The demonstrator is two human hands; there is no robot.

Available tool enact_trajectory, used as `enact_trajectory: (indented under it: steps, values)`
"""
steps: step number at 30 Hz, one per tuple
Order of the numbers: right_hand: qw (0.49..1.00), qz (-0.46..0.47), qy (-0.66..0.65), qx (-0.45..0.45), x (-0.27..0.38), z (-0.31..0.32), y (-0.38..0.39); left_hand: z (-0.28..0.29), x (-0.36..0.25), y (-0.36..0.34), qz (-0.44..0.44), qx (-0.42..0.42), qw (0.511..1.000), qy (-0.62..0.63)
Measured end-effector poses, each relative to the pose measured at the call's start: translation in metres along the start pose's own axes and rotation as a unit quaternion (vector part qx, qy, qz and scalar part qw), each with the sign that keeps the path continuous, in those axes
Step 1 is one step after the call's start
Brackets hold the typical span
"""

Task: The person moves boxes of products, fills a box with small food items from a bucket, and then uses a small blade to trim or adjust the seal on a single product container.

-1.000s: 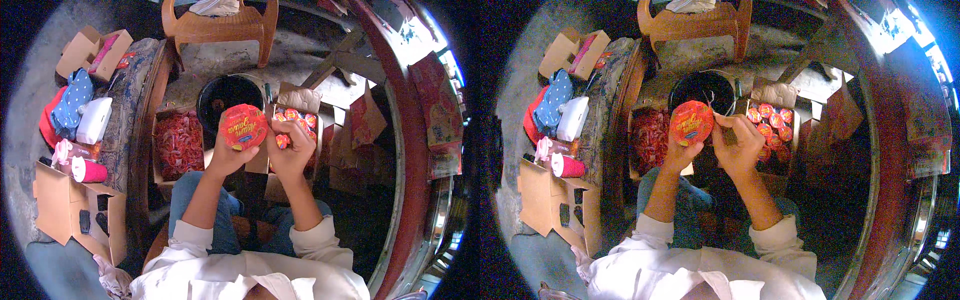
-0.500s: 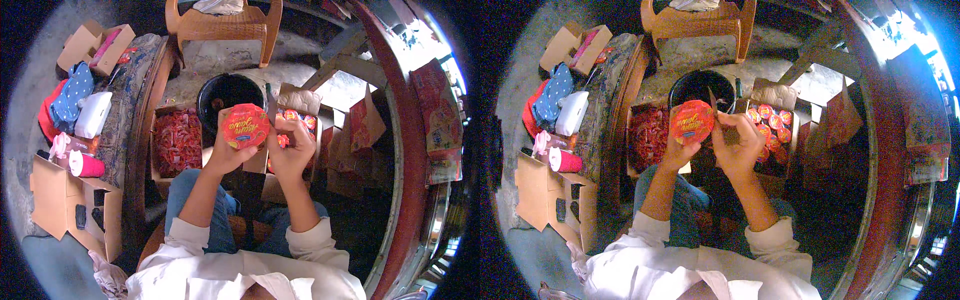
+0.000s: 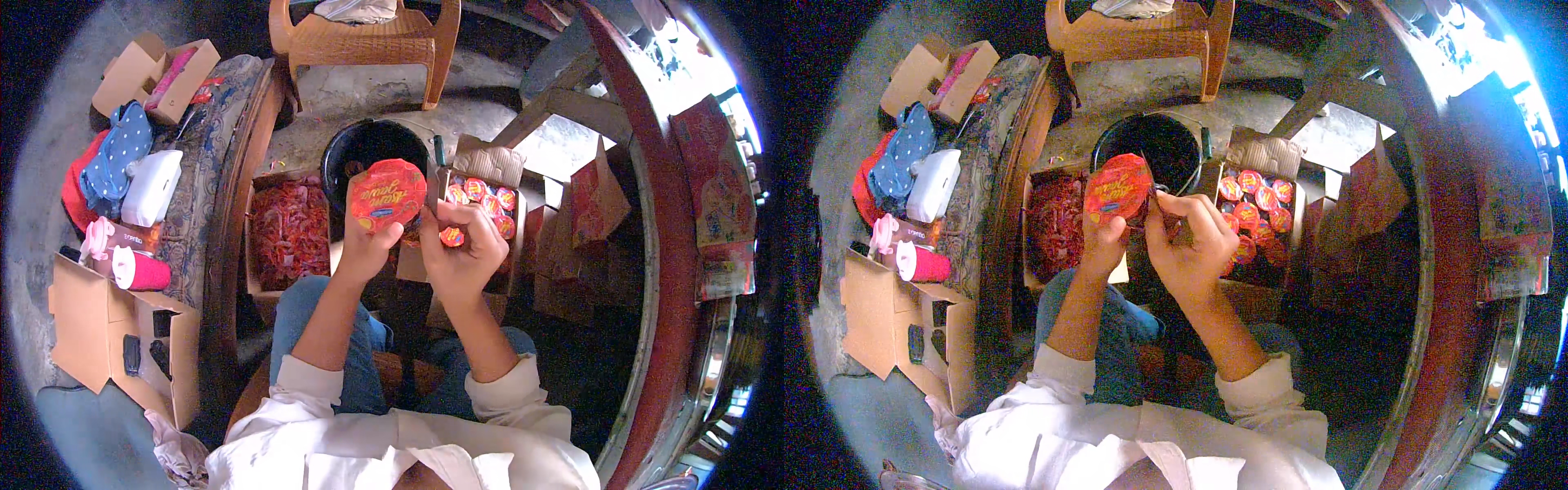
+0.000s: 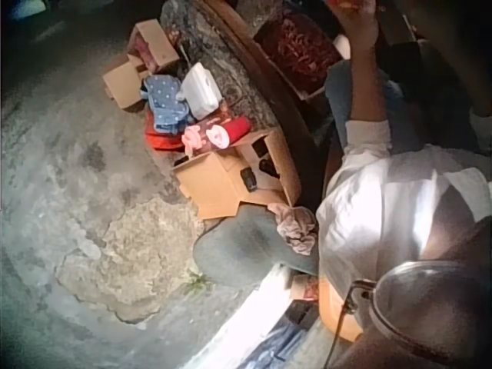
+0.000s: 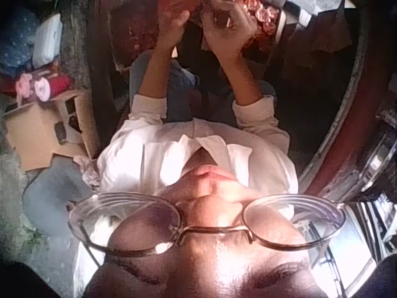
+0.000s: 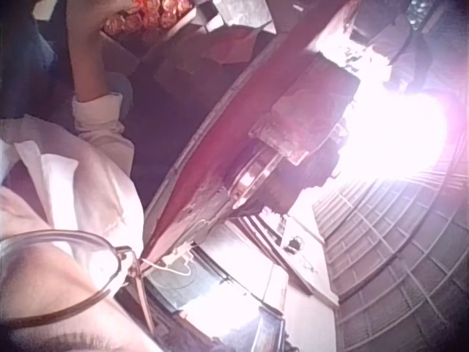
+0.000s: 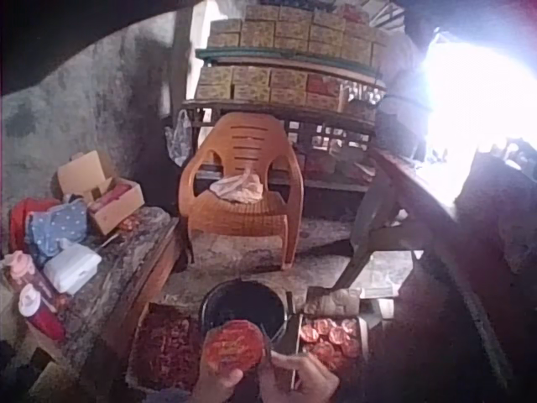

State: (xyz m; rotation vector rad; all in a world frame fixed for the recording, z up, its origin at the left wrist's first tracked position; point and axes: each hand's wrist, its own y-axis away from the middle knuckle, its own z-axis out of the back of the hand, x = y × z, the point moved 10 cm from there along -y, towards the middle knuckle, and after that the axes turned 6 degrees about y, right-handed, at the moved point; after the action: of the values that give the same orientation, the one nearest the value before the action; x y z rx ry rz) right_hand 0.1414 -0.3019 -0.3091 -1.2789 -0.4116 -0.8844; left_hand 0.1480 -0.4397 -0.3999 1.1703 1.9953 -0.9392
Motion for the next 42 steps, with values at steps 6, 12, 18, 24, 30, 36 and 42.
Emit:
enact_trajectory:
  steps: [6,12,18,24,30,36,42]
  values:
    - [0.999,0.024,0.024,-0.011,0.004,0.003,-0.001,-0.007,0.002,0.0,0.01,0.035,0.999,0.016]
    - [0.999,0.036,0.018,-0.028,0.011,0.0,-0.001,0.0,-0.003,0.0,-0.013,0.013,1.0,0.0]
    - [0.998,0.063,0.004,0.009,0.022,-0.016,0.002,0.023,-0.035,-0.006,-0.036,-0.008,0.997,-0.066]
    - [0.994,0.096,-0.026,0.044,0.054,-0.067,0.01,0.085,-0.083,-0.006,-0.07,-0.068,0.992,-0.078]
    - [0.987,0.026,-0.127,0.095,0.068,-0.138,0.016,0.145,-0.126,0.01,-0.156,-0.186,0.96,-0.14]
    - [0.976,-0.025,-0.169,0.135,0.062,-0.189,0.031,0.169,-0.137,0.015,-0.145,-0.288,0.929,-0.18]
    - [0.975,-0.068,-0.193,0.086,0.05,-0.201,0.039,0.172,-0.136,0.012,-0.181,-0.24,0.944,-0.138]
